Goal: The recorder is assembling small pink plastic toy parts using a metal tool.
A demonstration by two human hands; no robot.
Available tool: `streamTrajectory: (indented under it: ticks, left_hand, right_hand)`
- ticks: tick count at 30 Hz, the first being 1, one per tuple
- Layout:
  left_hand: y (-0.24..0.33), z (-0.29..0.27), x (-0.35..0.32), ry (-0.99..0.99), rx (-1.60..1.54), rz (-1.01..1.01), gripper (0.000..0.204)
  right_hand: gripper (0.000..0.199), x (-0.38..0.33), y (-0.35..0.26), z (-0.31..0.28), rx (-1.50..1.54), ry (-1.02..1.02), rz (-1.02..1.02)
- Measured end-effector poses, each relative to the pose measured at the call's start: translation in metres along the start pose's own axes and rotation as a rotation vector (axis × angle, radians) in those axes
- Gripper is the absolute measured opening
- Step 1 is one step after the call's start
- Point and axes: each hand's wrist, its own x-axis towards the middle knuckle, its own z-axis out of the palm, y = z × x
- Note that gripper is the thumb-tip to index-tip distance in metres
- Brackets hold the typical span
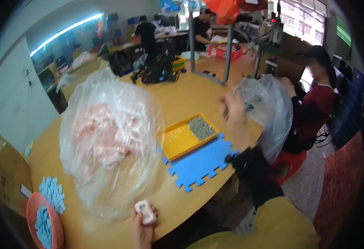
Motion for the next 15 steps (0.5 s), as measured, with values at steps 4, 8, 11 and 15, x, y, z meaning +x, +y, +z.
streamTrajectory:
  ticks: [4, 8, 11, 15]
  left_hand:
    - [0.005, 0.016, -0.003, -0.006, 0.008, 0.076, 0.051]
    - [0.013, 0.013, -0.003, 0.020, 0.088, 0.135, 0.051]
    - [0.029, 0.044, 0.002, -0.008, 0.127, 0.152, 0.051]
    - [0.044, 0.060, 0.002, -0.055, 0.077, 0.095, 0.051]
  right_hand:
    - [0.034, -0.001, -0.030, 0.035, 0.002, -0.243, -0.165]
    - [0.026, -0.053, 0.033, 0.047, -0.227, -0.543, 0.193]
    - [0.023, -0.096, 0.068, 0.039, -0.323, -0.583, 0.317]
    - [0.024, -0.141, 0.094, 0.051, -0.321, -0.720, 0.449]
